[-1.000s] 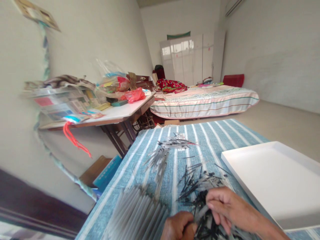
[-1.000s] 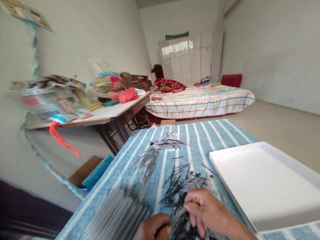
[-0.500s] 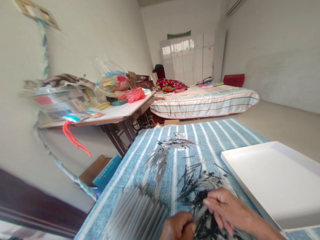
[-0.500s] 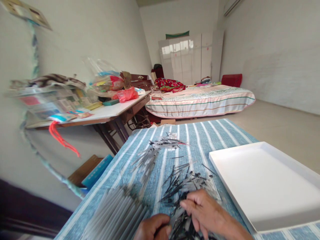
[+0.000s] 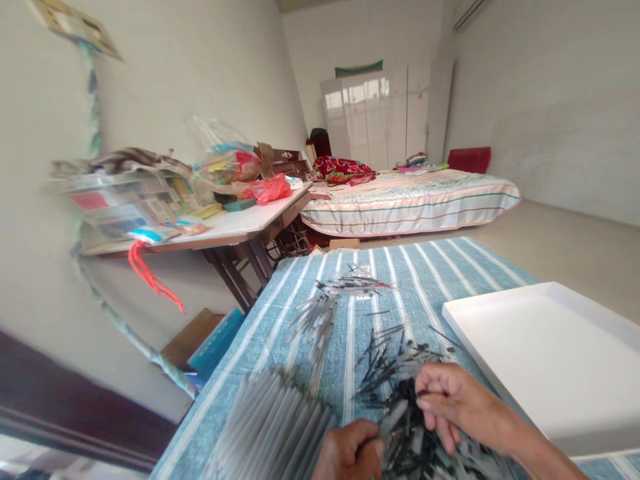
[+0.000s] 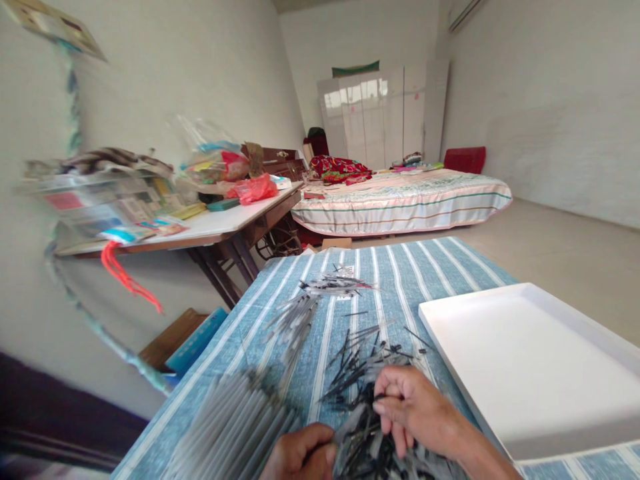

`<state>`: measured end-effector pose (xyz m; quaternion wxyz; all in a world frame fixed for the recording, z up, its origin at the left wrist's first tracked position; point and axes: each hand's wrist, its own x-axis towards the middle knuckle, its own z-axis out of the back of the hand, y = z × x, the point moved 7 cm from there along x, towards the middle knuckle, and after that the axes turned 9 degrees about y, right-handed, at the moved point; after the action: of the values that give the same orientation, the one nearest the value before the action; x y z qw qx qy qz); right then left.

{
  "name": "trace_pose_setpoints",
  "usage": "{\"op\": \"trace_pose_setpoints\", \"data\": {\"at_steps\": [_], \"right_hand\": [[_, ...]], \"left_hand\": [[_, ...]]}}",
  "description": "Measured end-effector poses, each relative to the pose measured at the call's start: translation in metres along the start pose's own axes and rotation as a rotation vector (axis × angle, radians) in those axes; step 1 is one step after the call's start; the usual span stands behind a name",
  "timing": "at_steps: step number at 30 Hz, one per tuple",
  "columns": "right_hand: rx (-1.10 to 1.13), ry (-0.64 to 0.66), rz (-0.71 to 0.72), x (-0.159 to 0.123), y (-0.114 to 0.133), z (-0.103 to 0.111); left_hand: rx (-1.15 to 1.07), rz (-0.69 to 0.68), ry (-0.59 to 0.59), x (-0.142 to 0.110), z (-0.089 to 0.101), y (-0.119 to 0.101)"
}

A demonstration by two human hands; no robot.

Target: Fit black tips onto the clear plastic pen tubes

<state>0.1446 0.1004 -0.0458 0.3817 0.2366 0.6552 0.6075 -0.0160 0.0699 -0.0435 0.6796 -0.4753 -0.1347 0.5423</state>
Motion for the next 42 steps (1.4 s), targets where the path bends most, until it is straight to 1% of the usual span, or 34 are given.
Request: {"op": "trace_pose_setpoints", "data": {"at_steps": [4, 5, 10, 12, 14, 16, 18, 21, 23, 24, 25, 27, 28, 30, 31, 32, 34, 36, 37, 40, 42], "right_hand": [[-0.049, -0.135, -0.001, -0.002, 0.003, 0.013], [-0.047, -0.137, -0.004, -0.001, 0.003, 0.012], [-0.027, -0.047, -0.019, 0.0, 0.003, -0.005], [-0.016, -0.047, -0.011, 0.0, 0.003, -0.007], [-0.016, -0.045, -0.002, -0.002, 0.004, -0.004], [-0.024, -0.062, 0.014, -0.005, 0.008, 0.004], [-0.014, -0.11, 0.035, -0.01, 0.013, 0.017], [0.027, -0.215, 0.052, -0.016, 0.017, 0.038], [0.039, -0.289, 0.046, -0.017, 0.013, 0.051], [0.036, -0.318, 0.037, -0.016, 0.01, 0.056], [0.025, -0.341, 0.025, -0.016, 0.007, 0.059], [-0.035, -0.397, -0.003, -0.014, 0.003, 0.062], [-0.084, -0.442, -0.009, -0.015, 0.004, 0.061], [-0.206, -0.509, 0.014, -0.017, 0.014, 0.051], [-0.269, -0.508, 0.04, -0.018, 0.022, 0.04], [-0.323, -0.446, 0.079, -0.017, 0.029, 0.024], [-0.385, -0.234, 0.131, -0.013, 0.039, -0.017], [-0.409, -0.104, 0.146, -0.013, 0.042, -0.051], [-0.389, -0.071, 0.145, -0.012, 0.042, -0.062], [-0.28, -0.051, 0.119, -0.011, 0.038, -0.077], [-0.224, -0.039, 0.081, -0.01, 0.036, -0.082]], "left_hand": [[-0.086, 0.019, -0.039, -0.006, 0.006, -0.01], [-0.092, 0.019, -0.045, -0.006, 0.006, -0.013], [-0.082, 0.002, -0.027, -0.005, 0.0, -0.022], [-0.071, 0.001, -0.008, -0.005, -0.002, -0.024], [-0.05, 0.003, 0.022, -0.008, -0.001, -0.026], [-0.029, 0.013, 0.031, -0.013, 0.005, -0.027], [-0.026, 0.035, 0.023, -0.019, 0.014, -0.024], [-0.029, 0.07, 0.038, -0.027, 0.03, -0.015], [-0.037, 0.087, 0.056, -0.032, 0.04, -0.006], [-0.057, 0.095, 0.037, -0.034, 0.046, -0.002], [-0.099, 0.101, -0.008, -0.036, 0.052, 0.001], [-0.242, 0.092, -0.155, -0.039, 0.062, 0.005], [-0.34, 0.071, -0.224, -0.039, 0.064, 0.005], [-0.595, -0.004, -0.314, -0.036, 0.06, -0.002], [-0.738, -0.045, -0.33, -0.034, 0.053, -0.007], [-0.879, -0.083, -0.336, -0.03, 0.046, -0.014], [-1.106, -0.141, -0.362, -0.025, 0.03, -0.028], [-1.222, -0.169, -0.388, -0.022, 0.016, -0.042], [-1.254, -0.173, -0.391, -0.022, 0.009, -0.047], [-1.328, -0.188, -0.37, -0.021, -0.006, -0.058], [-1.366, -0.227, -0.39, -0.021, -0.007, -0.06]]}}
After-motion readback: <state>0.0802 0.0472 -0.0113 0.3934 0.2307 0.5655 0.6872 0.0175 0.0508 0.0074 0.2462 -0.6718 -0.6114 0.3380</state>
